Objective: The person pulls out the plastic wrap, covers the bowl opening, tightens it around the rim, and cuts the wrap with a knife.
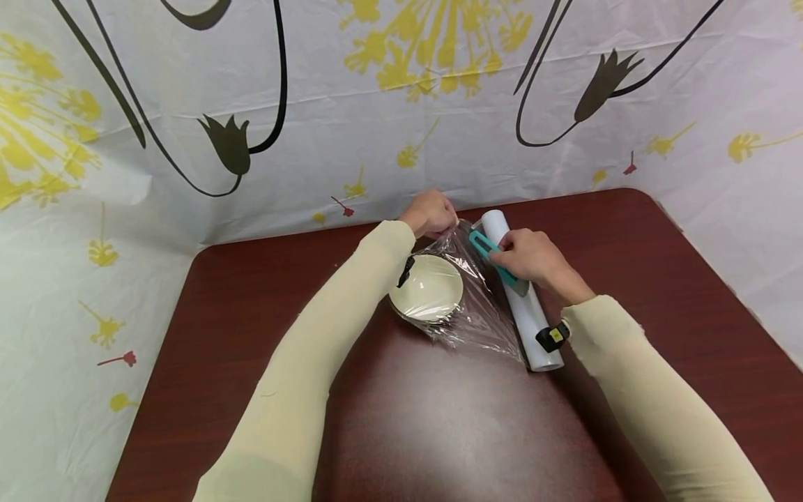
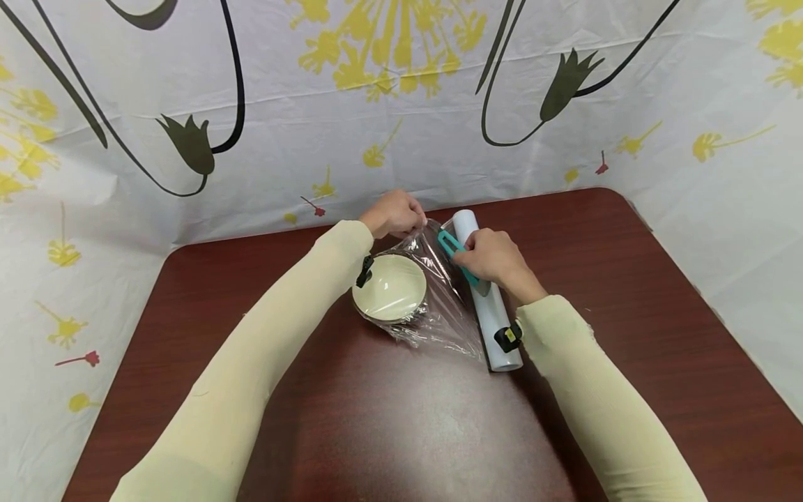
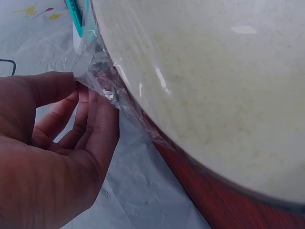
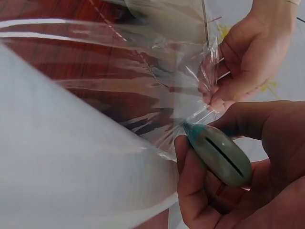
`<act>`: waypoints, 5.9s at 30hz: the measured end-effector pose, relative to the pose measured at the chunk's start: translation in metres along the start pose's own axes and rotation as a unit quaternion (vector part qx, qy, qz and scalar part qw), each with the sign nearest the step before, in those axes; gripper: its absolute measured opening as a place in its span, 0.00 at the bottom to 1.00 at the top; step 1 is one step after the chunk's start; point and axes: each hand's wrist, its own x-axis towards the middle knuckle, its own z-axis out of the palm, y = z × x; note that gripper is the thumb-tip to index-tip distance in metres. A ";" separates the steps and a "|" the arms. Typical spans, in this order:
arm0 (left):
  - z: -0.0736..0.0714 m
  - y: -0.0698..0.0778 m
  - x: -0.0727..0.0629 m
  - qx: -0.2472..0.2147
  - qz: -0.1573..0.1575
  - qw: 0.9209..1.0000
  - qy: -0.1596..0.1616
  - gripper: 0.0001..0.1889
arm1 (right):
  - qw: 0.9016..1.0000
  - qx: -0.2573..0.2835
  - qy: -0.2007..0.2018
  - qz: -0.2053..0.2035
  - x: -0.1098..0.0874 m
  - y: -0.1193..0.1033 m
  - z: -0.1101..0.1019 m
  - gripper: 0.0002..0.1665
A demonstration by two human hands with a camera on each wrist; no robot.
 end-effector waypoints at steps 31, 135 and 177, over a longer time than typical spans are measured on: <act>0.003 0.004 -0.007 -0.008 -0.002 1.000 0.006 0.10 | 0.996 -0.042 -0.070 -0.038 -0.015 0.003 -0.024 0.18; -0.034 -0.094 -0.114 -0.133 0.008 0.991 0.004 0.24 | 0.924 0.105 -0.261 -0.261 -0.117 0.074 -0.060 0.11; 0.025 -0.117 -0.150 -0.340 -0.028 0.939 0.030 0.24 | 0.996 0.075 -0.012 -0.049 -0.079 0.104 -0.027 0.11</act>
